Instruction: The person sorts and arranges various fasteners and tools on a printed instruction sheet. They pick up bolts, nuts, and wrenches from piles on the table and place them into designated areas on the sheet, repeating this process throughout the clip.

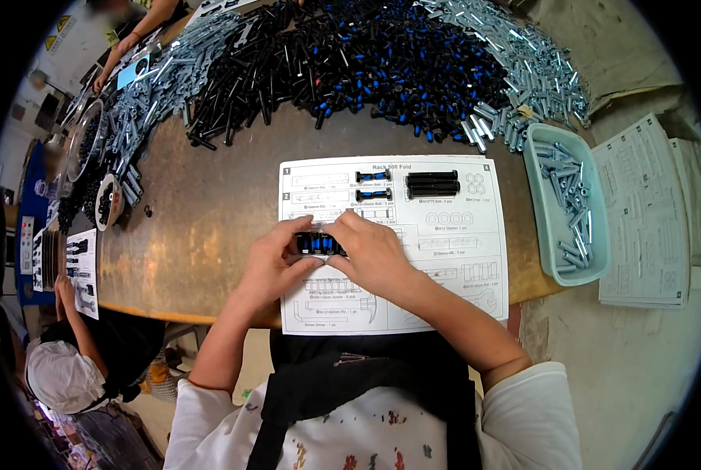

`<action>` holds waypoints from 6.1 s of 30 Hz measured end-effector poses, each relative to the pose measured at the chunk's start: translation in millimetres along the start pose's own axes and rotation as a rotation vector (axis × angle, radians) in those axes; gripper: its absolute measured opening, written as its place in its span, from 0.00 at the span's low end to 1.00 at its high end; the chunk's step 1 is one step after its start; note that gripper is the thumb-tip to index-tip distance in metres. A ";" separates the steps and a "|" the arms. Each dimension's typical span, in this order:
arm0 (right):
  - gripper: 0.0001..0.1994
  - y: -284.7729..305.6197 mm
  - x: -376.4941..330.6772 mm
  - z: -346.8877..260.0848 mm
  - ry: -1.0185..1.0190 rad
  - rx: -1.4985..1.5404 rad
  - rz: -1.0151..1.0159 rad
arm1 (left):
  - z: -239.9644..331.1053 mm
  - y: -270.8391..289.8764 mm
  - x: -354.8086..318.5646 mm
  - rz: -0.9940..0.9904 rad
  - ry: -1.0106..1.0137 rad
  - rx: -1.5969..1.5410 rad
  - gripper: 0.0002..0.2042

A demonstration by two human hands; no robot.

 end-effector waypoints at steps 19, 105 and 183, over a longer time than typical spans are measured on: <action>0.13 264.0 -136.2 255.0 -0.761 -0.339 0.935 | -61.8 36.9 -33.2 0.444 0.159 -0.190 0.15; 0.07 154.4 -106.7 158.9 -0.194 0.095 0.065 | 141.3 -212.3 88.0 -0.400 -0.406 0.115 0.11; 0.20 138.8 -133.3 160.2 -0.269 -0.007 -0.110 | 135.3 -213.8 79.7 -0.228 -0.229 -0.085 0.31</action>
Point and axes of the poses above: each hand's wrist, its own x-axis towards the middle knuckle, its own y-axis out of the back of the hand, z = x × y, the point moved 8 cm from there along x, towards the middle knuckle, and after that the axes turned 13 degrees about -y, right-handed, at the moved point
